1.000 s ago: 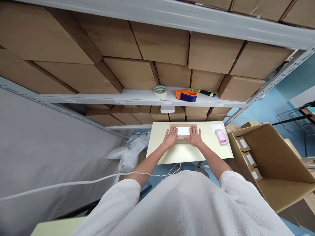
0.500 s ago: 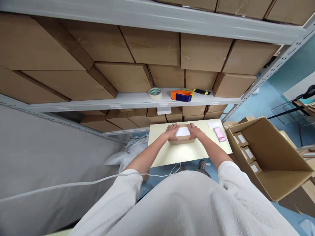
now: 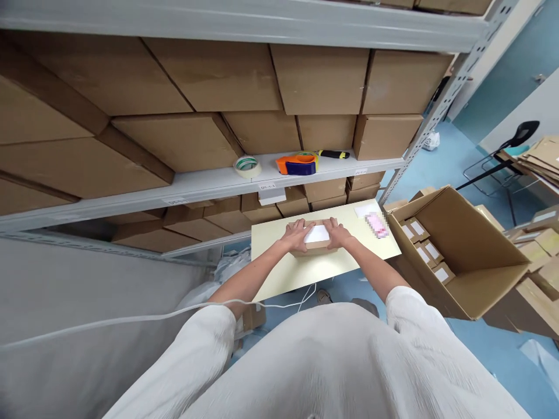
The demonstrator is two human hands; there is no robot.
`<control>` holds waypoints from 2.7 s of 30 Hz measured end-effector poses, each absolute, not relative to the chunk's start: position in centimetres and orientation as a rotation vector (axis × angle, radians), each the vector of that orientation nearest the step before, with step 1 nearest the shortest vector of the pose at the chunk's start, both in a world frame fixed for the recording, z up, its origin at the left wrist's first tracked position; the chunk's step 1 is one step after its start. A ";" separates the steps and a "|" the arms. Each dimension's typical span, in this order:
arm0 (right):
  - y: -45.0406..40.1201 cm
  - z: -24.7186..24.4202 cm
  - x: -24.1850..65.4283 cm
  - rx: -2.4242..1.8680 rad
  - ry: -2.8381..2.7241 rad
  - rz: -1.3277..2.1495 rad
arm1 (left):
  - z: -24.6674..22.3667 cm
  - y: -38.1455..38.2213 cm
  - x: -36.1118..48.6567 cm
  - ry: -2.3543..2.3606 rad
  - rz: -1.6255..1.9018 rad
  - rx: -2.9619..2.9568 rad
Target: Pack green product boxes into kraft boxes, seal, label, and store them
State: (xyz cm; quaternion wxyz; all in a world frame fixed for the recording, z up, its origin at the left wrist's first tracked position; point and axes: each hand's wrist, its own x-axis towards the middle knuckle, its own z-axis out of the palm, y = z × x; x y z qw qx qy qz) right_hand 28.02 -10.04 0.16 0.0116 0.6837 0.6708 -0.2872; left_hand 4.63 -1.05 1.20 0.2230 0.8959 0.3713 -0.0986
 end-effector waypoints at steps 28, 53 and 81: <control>-44.4 11.1 56.7 2.840 1.598 0.099 | 13.3 -24.5 42.0 0.252 0.045 3.110; -44.6 -0.2 71.0 3.019 0.977 -0.469 | 0.5 -21.0 64.0 -0.236 -0.345 2.906; -27.7 -33.1 71.3 2.846 0.948 -1.483 | -13.0 -11.6 60.3 0.601 -0.591 2.704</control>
